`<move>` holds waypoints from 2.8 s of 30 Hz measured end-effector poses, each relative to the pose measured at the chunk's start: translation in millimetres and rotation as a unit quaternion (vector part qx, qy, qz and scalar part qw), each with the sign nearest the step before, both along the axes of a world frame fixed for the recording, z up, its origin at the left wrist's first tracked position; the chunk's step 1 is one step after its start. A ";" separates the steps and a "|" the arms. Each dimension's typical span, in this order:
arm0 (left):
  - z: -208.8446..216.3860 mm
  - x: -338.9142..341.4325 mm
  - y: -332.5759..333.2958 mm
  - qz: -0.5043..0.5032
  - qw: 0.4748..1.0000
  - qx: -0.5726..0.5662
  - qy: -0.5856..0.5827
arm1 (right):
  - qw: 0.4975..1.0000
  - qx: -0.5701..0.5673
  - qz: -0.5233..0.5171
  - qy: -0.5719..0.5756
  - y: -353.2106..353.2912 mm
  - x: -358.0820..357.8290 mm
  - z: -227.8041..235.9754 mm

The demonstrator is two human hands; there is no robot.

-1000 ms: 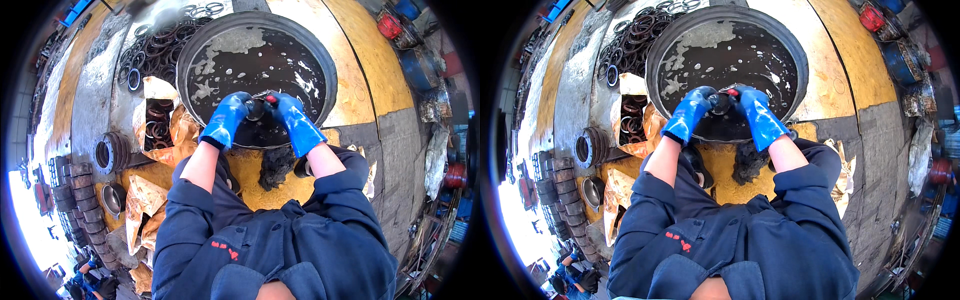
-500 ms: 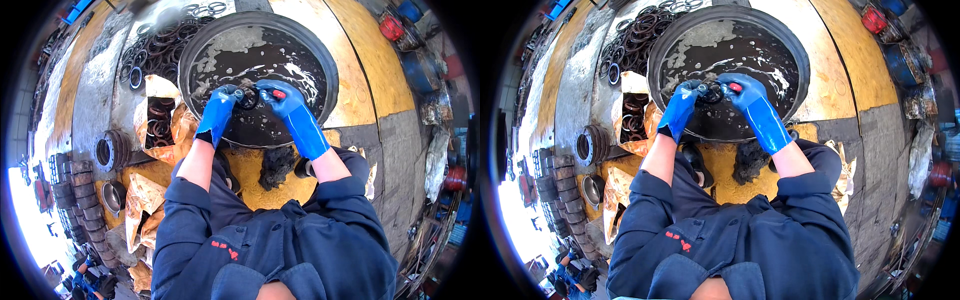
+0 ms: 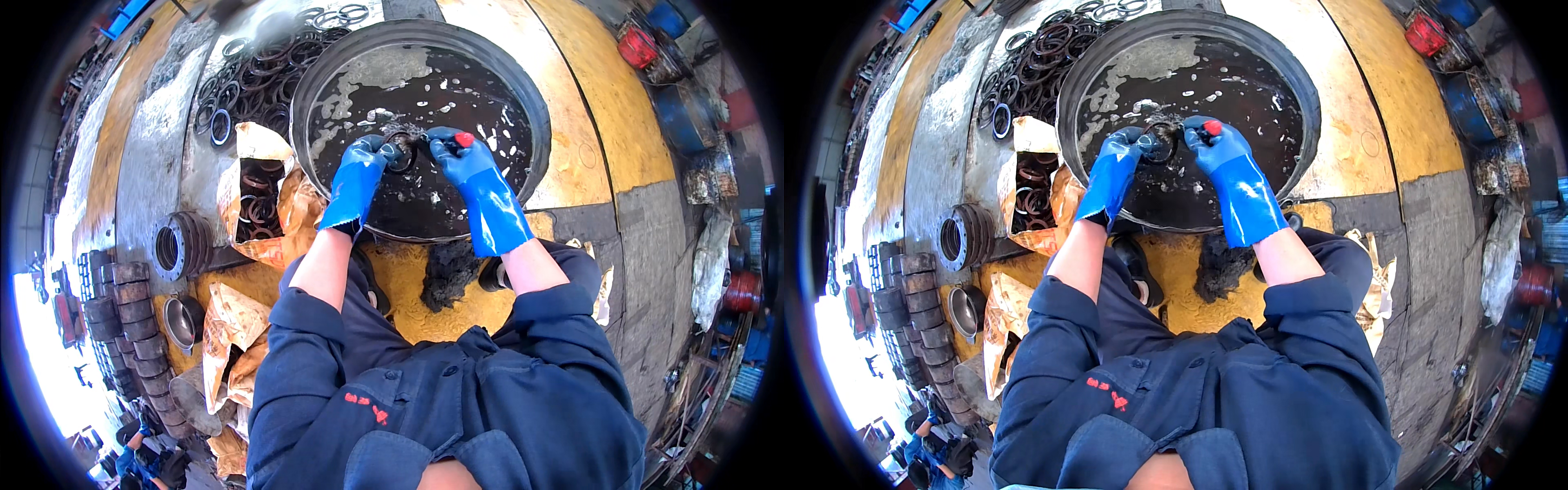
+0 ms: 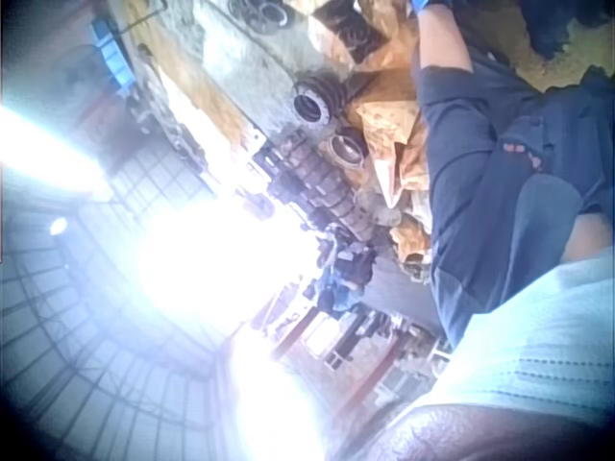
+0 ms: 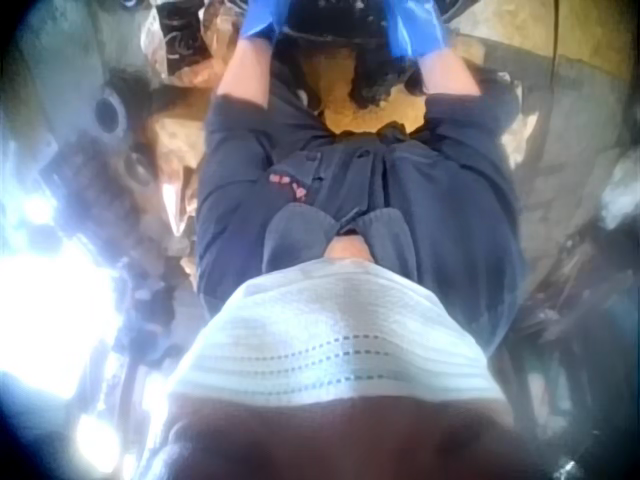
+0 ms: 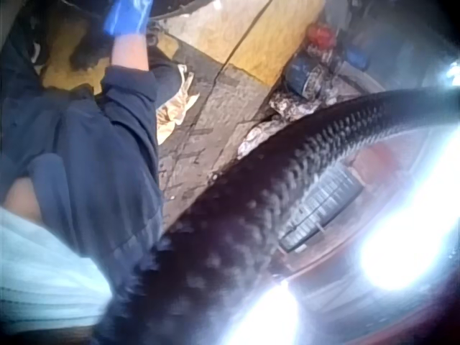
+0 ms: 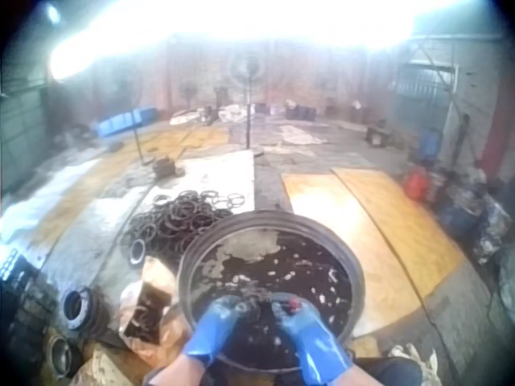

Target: The person uses a red-handled scraper to clean dark metal rings over a large black basin filled with liquid. They repeatedly pick up a ring, scrape its surface to remove residue, and place it into a nearby sack. The process is continuous and repetitive throughout the clip.

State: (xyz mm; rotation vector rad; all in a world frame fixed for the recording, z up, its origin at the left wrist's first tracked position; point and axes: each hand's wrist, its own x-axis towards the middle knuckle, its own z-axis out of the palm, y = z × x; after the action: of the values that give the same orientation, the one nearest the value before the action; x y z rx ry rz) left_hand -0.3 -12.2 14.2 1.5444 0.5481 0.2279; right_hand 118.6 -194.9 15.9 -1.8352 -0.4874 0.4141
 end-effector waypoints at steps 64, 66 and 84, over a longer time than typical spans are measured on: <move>-16.0 4.7 -1.8 0.068 0.996 0.054 -0.018 | 0.947 0.016 -0.092 0.306 -12.4 -21.7 8.1; -6.8 4.5 -0.6 0.050 0.998 -0.027 -0.033 | 0.961 -0.021 -0.096 0.258 -17.7 -8.2 -10.2; 16.3 11.0 -16.0 -0.010 0.948 -0.303 0.098 | 0.813 -0.439 0.098 -0.369 -2.0 -22.3 -19.1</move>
State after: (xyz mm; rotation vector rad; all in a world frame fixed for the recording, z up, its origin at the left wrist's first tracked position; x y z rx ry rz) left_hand 10.7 -28.3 30.4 0.9741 0.6831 -0.1099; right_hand 96.3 -196.9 -3.2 -2.8701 -1.1632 0.0050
